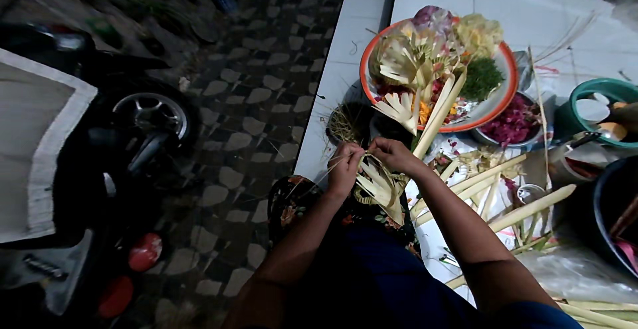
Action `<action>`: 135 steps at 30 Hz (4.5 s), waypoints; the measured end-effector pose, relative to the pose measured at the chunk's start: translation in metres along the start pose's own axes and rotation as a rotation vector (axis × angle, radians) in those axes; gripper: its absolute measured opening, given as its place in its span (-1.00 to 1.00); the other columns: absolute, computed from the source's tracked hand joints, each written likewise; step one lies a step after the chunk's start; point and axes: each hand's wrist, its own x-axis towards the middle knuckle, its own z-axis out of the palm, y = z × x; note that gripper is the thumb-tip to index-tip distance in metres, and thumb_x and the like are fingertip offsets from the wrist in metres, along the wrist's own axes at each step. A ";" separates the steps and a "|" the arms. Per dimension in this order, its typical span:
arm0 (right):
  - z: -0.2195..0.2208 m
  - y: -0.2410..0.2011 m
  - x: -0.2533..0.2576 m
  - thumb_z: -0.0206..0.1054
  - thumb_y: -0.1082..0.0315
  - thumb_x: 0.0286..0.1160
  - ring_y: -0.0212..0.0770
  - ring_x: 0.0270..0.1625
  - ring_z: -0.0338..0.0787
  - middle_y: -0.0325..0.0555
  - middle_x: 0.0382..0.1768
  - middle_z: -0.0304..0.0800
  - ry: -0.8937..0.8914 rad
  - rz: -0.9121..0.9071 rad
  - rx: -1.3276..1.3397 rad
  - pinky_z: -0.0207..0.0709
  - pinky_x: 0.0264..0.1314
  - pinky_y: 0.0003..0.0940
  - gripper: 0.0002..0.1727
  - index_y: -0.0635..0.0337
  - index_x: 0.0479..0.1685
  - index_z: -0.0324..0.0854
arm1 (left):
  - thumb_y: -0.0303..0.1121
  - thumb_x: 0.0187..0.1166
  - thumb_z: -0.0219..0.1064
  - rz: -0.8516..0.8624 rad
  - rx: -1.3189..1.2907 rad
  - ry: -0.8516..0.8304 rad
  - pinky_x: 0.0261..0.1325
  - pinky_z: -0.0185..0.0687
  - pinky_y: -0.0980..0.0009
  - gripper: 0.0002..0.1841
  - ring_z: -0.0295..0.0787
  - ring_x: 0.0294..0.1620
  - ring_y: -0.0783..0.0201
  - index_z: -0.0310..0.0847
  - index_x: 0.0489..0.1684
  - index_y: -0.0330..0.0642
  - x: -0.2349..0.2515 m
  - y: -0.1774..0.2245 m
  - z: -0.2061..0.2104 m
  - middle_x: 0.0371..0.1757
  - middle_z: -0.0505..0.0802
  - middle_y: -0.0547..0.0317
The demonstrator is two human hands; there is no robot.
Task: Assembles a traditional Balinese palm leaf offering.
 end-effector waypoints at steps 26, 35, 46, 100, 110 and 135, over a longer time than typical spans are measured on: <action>-0.010 -0.026 0.013 0.25 0.27 0.72 0.05 0.08 0.84 0.02 -0.09 0.87 0.111 -0.270 -0.415 0.65 0.26 0.15 -0.77 0.14 -0.01 0.80 | -0.18 0.72 -0.16 -0.365 -0.297 -0.410 0.31 0.60 0.25 -0.49 0.73 0.18 0.25 0.49 0.50 -0.19 0.020 -0.020 -0.069 0.28 0.79 0.08; -0.008 -0.035 0.016 0.29 0.33 0.67 0.00 0.12 0.83 -0.07 -0.08 0.89 0.110 -0.430 -0.487 0.65 0.31 0.04 -0.83 0.14 -0.06 0.81 | -0.23 0.77 0.21 -0.543 -0.223 -0.486 0.03 0.65 0.40 -0.72 0.71 -0.23 0.43 0.74 0.06 -0.24 0.034 0.013 -0.042 -0.27 0.82 0.25; 0.017 -0.029 0.020 0.27 0.34 0.68 0.03 0.05 0.84 -0.04 -0.15 0.88 0.264 -0.383 -0.515 0.69 0.17 0.03 -0.81 0.18 -0.12 0.80 | -0.32 0.77 0.20 -0.632 -0.267 -0.484 -0.10 0.63 0.52 -0.81 0.67 -0.31 0.47 0.67 -0.05 -0.23 0.027 0.019 -0.039 -0.32 0.76 0.28; -0.021 -0.056 -0.016 0.27 0.35 0.64 0.13 0.32 0.70 -0.06 0.33 0.74 0.402 -0.256 -0.794 0.48 0.29 0.24 -0.75 -0.01 0.19 0.72 | -0.25 0.81 0.16 -0.539 -0.333 -0.242 -0.48 0.37 0.62 -0.72 0.48 -0.55 0.53 0.61 0.17 -0.27 0.012 0.005 -0.016 -0.35 0.78 0.25; 0.007 -0.041 -0.031 0.46 -0.01 0.50 0.06 0.26 0.74 -0.06 0.20 0.78 0.296 -0.393 -0.812 0.44 0.44 0.21 -0.67 0.08 -0.12 0.77 | -0.22 0.84 0.11 -0.548 -0.336 -0.203 -0.48 0.34 0.61 -0.71 0.42 -0.59 0.53 0.59 0.17 -0.26 0.014 0.003 -0.012 -0.42 0.72 0.27; -0.016 -0.048 -0.009 0.26 0.37 0.63 -0.19 -0.33 0.74 0.00 -0.29 0.75 0.049 -0.012 0.134 0.69 -0.20 -0.16 -0.77 0.32 0.11 0.57 | -0.31 0.81 0.16 -0.508 -0.283 -0.259 -0.51 0.30 0.62 -0.79 0.39 -0.60 0.53 0.63 0.07 -0.26 0.008 0.006 -0.011 -0.44 0.70 0.26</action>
